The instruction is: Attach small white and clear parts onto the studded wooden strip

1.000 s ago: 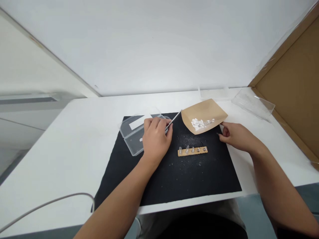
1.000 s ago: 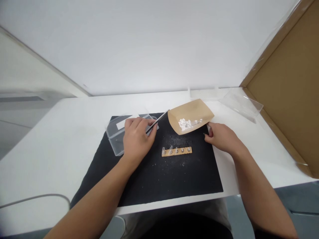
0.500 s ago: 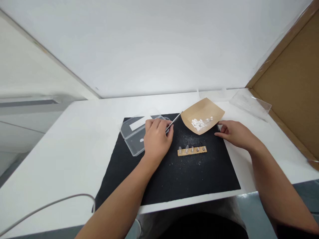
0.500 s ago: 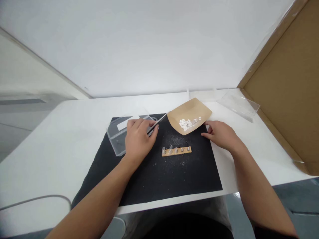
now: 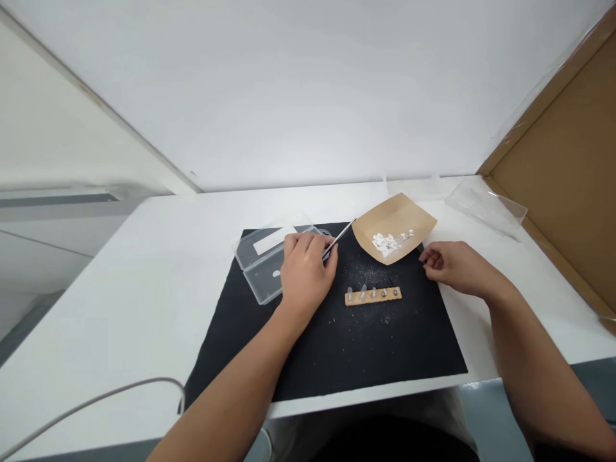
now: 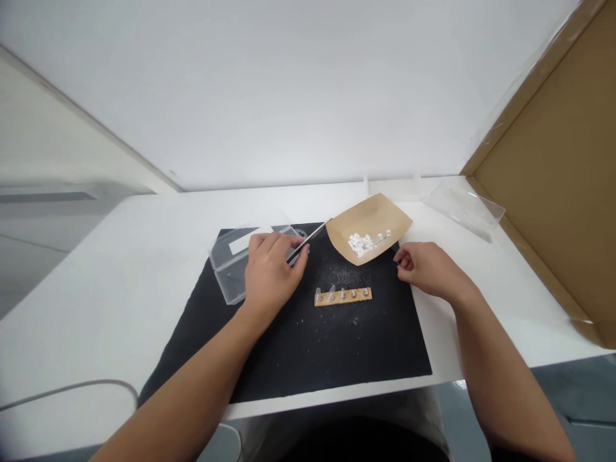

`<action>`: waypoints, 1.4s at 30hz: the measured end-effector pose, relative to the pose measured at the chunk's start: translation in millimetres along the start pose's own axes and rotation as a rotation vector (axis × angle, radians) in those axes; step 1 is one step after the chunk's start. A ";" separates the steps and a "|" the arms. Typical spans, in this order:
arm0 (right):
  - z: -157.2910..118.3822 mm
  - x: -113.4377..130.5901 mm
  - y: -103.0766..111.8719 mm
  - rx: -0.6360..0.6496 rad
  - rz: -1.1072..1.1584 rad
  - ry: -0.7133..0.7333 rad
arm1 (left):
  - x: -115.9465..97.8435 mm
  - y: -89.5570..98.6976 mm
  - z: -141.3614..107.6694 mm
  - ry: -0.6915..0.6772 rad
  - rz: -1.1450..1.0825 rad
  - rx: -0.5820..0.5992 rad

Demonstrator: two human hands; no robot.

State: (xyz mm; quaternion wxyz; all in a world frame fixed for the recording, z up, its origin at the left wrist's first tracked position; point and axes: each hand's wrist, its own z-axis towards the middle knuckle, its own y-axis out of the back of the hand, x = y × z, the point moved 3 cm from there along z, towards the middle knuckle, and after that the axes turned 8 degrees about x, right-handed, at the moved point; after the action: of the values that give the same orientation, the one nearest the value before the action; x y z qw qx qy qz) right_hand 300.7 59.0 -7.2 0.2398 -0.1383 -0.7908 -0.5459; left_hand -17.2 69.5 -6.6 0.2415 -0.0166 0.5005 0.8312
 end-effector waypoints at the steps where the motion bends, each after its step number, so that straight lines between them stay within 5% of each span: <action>1: -0.4 -1.2 1.1 -0.008 -0.007 0.005 | -0.5 0.5 0.1 -0.006 -0.006 -0.007; 15: -11.8 -9.0 29.2 -0.227 0.079 0.008 | -2.2 1.1 0.2 -0.042 -0.049 -0.019; 28: -9.6 -11.1 28.1 -0.113 0.175 0.038 | -2.8 0.3 0.2 -0.052 -0.063 0.000; 42: -12.8 -16.9 34.3 -0.176 0.112 0.017 | -1.8 -1.2 -0.2 -0.053 -0.125 0.020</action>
State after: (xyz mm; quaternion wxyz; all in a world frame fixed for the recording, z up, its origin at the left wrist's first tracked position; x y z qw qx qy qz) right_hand 334.4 60.3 14.8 0.2639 -0.1982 -0.7288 -0.6000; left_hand -15.2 69.1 -7.2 0.3062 -0.0236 0.5000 0.8097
